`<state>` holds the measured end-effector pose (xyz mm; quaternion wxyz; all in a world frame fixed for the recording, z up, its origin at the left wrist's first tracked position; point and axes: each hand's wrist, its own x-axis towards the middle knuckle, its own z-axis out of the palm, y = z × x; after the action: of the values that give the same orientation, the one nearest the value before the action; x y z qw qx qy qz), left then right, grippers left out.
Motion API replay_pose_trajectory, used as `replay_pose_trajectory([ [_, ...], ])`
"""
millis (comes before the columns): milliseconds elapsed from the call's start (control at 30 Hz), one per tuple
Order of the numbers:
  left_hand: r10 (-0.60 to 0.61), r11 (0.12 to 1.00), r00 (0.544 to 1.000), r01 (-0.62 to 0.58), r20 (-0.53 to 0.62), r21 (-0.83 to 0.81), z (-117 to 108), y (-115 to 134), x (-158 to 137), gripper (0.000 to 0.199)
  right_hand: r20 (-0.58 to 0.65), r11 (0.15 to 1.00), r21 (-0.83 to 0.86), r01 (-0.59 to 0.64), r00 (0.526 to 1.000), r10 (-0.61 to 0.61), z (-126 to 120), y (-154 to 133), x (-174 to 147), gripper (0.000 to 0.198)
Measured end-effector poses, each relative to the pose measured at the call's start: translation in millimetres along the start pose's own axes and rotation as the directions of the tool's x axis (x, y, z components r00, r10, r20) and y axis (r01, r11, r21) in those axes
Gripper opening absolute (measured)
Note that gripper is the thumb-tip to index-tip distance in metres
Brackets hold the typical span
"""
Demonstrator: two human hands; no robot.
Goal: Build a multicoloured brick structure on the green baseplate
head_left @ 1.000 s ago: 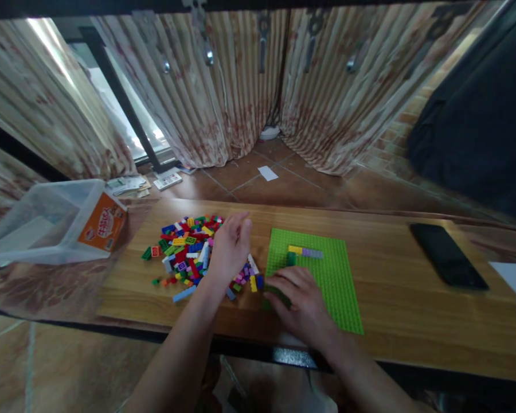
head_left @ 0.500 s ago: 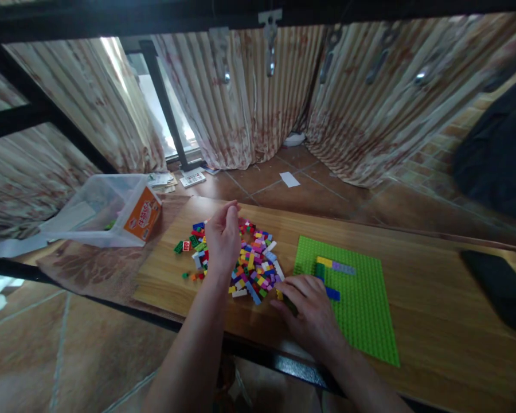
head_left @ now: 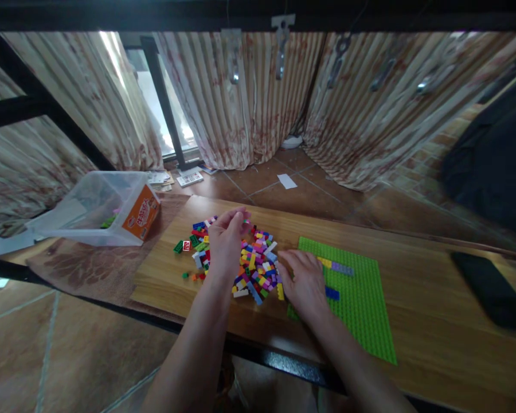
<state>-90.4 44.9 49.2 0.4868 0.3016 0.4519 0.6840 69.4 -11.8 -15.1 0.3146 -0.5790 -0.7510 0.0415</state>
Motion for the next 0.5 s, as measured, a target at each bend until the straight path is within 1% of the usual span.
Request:
replay_pose_trajectory([
  [200,-0.034,0.998,0.997,0.03,0.074,0.057,5.2,-3.8,-9.5,0.021,0.076,0.998,0.061,-0.018,0.997,0.013,7.9,-7.9,8.0,0.017],
  [333,-0.057,0.99,0.994,0.045,0.093,0.131,9.4,-8.1,-11.8,0.021,0.049,0.995,0.09,-0.031,0.998,0.027,7.2,-6.5,8.8,0.018],
  [500,-0.023,0.975,0.992,-0.004,0.123,0.221,14.1,-14.1,-14.3,0.019,0.069,0.996,0.086,-0.016,0.998,0.01,6.3,-5.8,7.8,0.02],
])
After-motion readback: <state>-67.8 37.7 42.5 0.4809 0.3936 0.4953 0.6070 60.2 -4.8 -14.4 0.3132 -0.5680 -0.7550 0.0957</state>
